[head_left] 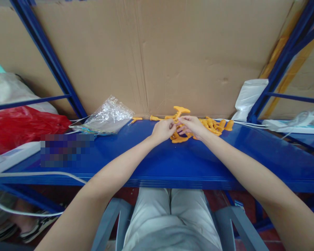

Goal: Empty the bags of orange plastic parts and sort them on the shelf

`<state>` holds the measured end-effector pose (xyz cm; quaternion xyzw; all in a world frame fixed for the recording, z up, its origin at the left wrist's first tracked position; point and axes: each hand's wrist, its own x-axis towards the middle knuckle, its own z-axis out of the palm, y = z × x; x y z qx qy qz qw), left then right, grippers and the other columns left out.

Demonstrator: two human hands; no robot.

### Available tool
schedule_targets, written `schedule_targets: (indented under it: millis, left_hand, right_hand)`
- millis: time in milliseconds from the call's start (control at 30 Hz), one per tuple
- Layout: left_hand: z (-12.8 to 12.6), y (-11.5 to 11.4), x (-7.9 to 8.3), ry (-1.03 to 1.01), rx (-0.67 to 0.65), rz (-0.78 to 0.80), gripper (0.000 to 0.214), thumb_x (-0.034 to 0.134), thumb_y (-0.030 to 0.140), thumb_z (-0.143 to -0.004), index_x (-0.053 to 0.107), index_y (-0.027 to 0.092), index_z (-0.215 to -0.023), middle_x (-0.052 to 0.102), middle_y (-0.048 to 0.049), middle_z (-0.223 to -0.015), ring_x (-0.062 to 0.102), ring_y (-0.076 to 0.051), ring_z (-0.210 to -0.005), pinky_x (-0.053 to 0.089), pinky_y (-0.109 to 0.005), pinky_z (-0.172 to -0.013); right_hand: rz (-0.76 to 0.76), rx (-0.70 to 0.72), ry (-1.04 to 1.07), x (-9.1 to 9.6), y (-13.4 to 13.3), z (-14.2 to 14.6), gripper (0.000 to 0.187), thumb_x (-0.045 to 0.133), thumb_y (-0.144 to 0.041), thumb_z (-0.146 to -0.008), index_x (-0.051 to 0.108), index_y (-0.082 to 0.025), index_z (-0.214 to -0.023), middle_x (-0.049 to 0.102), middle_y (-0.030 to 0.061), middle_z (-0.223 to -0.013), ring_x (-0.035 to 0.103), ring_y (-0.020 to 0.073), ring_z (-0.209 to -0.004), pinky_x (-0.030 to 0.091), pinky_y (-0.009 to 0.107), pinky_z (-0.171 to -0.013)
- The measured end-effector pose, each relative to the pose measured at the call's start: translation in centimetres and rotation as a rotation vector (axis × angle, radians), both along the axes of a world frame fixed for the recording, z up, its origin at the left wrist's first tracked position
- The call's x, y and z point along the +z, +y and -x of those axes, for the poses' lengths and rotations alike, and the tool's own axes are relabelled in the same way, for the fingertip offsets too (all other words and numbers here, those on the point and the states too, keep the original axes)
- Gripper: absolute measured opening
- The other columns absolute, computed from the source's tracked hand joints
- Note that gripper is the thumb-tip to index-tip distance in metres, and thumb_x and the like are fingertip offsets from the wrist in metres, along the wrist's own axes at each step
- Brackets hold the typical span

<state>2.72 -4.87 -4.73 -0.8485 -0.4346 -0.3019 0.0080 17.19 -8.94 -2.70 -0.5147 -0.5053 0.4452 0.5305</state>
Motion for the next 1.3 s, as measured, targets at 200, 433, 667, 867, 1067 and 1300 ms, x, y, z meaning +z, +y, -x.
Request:
schedule_targets:
  millis: [200,433,667,867,1067,1300]
  left_hand:
    - [3.9,3.6,0.7,0.058,0.346,-0.026,0.031,0.042,0.028,-0.100,0.069,0.016,-0.108,0.076,-0.0129,-0.100,0.071,-0.026,-0.098,0.050,-0.031,-0.079]
    - [10.3,7.1,0.0,0.015,0.705,0.143,0.034,0.043,0.027,-0.098,0.070,0.017,-0.116,0.074,-0.0166,-0.116,0.068,-0.032,-0.113,0.052,-0.036,-0.089]
    - [12.1,8.0,-1.1,0.042,0.733,0.246,0.033,0.050,0.028,-0.097,0.074,0.017,-0.117,0.074,-0.0164,-0.121,0.069,-0.031,-0.113,0.052,-0.034,-0.088]
    - [11.5,7.9,-1.1,0.114,0.732,0.256,0.038,0.048,0.030,-0.099,0.074,0.011,-0.120,0.071,-0.0212,-0.125,0.068,-0.033,-0.117,0.053,-0.033,-0.090]
    - [11.5,8.2,-1.5,0.131,0.742,0.244,0.033,0.053,0.031,-0.097,0.076,0.014,-0.113,0.073,-0.0194,-0.121,0.069,-0.034,-0.115,0.054,-0.035,-0.090]
    - [11.6,8.7,-1.5,0.082,0.692,0.154,0.036,0.045,0.031,-0.097,0.074,0.015,-0.112,0.074,-0.0174,-0.115,0.069,-0.032,-0.110,0.052,-0.034,-0.090]
  right_hand:
    - [-0.062,-0.100,-0.045,0.7,0.1,-0.9,0.013,0.057,-0.012,-0.097,0.061,-0.017,-0.086,0.066,-0.0025,-0.069,0.063,0.0096,-0.046,0.051,0.020,-0.044]
    - [-0.063,-0.145,-0.115,0.1,1.2,-1.8,0.012,0.058,-0.012,-0.096,0.062,-0.017,-0.086,0.066,-0.0027,-0.068,0.061,0.0090,-0.044,0.049,0.019,-0.042]
    - [-0.091,-0.134,-0.170,-0.5,1.6,-2.2,0.008,0.064,-0.015,-0.094,0.063,-0.017,-0.086,0.069,-0.0013,-0.070,0.061,0.0079,-0.044,0.049,0.018,-0.042]
    - [-0.086,-0.151,-0.192,-0.2,1.3,-1.9,0.016,0.058,-0.010,-0.094,0.063,-0.017,-0.081,0.067,-0.0018,-0.068,0.059,0.0083,-0.042,0.048,0.020,-0.042]
    - [-0.090,-0.132,-0.214,-0.3,1.4,-1.9,0.017,0.058,-0.009,-0.094,0.065,-0.017,-0.081,0.069,-0.0017,-0.067,0.059,0.0083,-0.043,0.048,0.020,-0.043]
    - [-0.083,-0.118,-0.217,-0.3,1.3,-1.9,0.017,0.058,-0.009,-0.094,0.063,-0.017,-0.080,0.067,-0.0021,-0.066,0.059,0.0081,-0.043,0.049,0.019,-0.043]
